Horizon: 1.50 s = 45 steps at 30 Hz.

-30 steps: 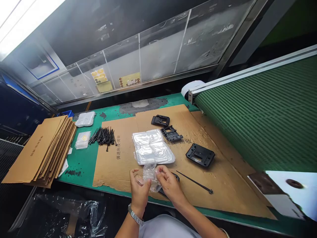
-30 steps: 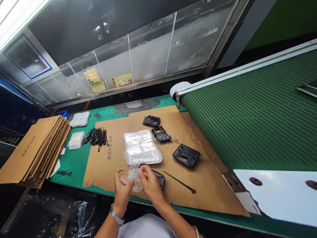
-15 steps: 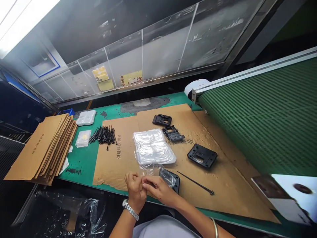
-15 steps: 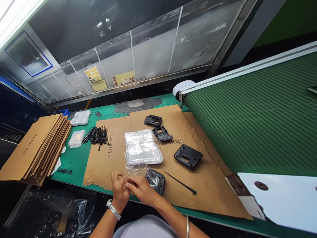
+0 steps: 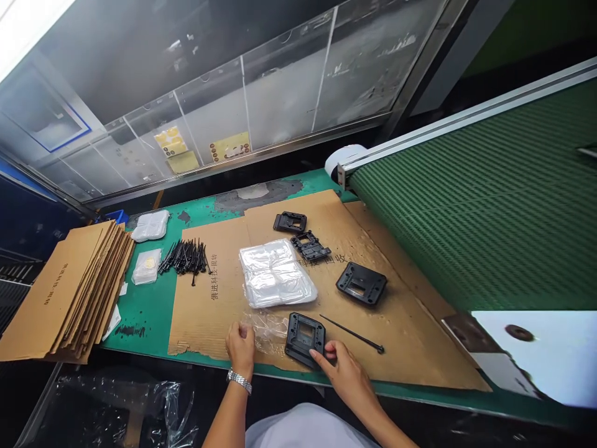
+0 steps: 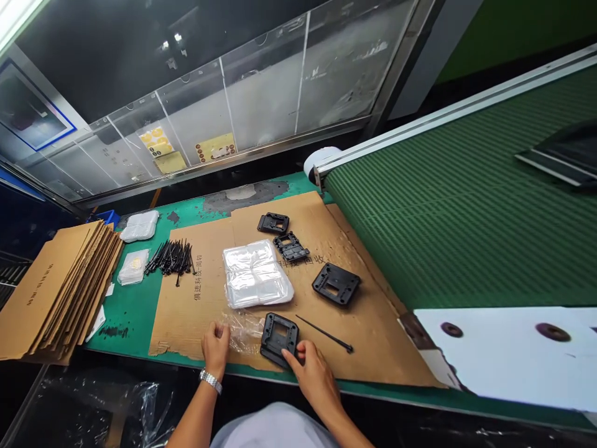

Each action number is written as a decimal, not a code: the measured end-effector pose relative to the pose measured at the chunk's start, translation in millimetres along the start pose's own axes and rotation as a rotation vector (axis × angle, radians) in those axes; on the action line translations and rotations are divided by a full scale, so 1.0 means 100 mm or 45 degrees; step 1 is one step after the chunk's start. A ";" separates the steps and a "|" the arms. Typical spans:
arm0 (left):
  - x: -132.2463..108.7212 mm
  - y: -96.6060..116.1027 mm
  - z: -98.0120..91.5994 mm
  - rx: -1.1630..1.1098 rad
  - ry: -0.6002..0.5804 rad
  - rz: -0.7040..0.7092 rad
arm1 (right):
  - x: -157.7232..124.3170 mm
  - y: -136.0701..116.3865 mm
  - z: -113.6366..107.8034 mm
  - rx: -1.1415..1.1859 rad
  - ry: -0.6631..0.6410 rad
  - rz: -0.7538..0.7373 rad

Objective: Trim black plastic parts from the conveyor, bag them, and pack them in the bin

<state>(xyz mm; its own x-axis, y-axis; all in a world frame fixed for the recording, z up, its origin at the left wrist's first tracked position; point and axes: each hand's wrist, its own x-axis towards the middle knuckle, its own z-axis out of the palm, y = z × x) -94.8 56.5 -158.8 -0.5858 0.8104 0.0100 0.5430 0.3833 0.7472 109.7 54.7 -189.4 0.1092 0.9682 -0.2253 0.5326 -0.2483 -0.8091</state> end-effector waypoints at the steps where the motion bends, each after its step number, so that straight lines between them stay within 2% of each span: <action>1: 0.00 0.00 0.01 0.004 -0.001 0.000 | 0.00 -0.01 0.00 0.015 -0.018 0.027; 6: -0.03 0.05 0.01 -0.055 0.051 0.066 | -0.03 -0.07 -0.06 0.072 -0.094 -0.005; 9: -0.08 0.06 0.03 -0.121 0.048 0.083 | -0.11 -0.10 -0.20 0.282 -0.200 -0.031; 11: -0.12 0.06 0.06 -0.163 0.030 0.083 | -0.18 -0.15 -0.29 0.509 -0.438 -0.011; 14: -0.16 0.05 0.10 -0.238 -0.064 0.093 | -0.25 -0.27 -0.35 0.702 -0.947 0.095; 16: -0.19 0.04 0.10 -0.301 -0.173 0.116 | -0.25 -0.32 -0.31 0.775 -1.097 0.165; 17: -0.21 0.04 0.09 -0.333 -0.233 0.133 | -0.24 -0.33 -0.27 0.807 -1.083 0.196; 19: -0.26 0.02 0.04 -0.384 -0.341 0.175 | -0.19 -0.30 -0.18 0.823 -0.949 0.234; 22: -0.40 -0.02 -0.04 -0.404 -0.431 0.215 | -0.13 -0.21 -0.07 0.699 -0.752 0.193; 24: -0.51 -0.04 -0.06 -0.376 -0.385 0.192 | -0.11 -0.16 -0.03 0.611 -0.681 0.151; 26: -0.58 -0.04 -0.04 -0.302 -0.246 0.156 | -0.11 -0.13 -0.01 0.565 -0.644 0.111; 29: -0.57 0.02 0.05 -0.112 -0.091 0.165 | -0.10 -0.13 -0.04 0.506 -0.573 0.019; 31: -0.50 0.08 0.13 0.014 -0.120 0.207 | -0.10 -0.14 -0.06 0.440 -0.547 -0.108; 35: -0.42 0.18 0.19 0.120 -0.240 0.324 | -0.10 -0.16 -0.08 0.355 -0.635 -0.463; 37: -0.46 0.21 0.15 0.155 -0.287 0.377 | -0.09 -0.15 -0.04 0.455 -0.629 -0.392; 41: -0.61 0.19 0.00 0.413 -0.302 0.499 | -0.07 -0.10 0.13 0.617 -0.513 -0.002; 45: -0.72 0.21 -0.08 0.632 -0.247 0.548 | -0.08 -0.11 0.24 0.639 -0.482 0.032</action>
<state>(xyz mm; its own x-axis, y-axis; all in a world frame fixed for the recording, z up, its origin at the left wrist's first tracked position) -46.6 2.4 -138.5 -0.1628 0.9830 0.0843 0.9421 0.1296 0.3093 83.0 48.8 -191.9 -0.2374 0.9064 -0.3495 0.0646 -0.3442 -0.9367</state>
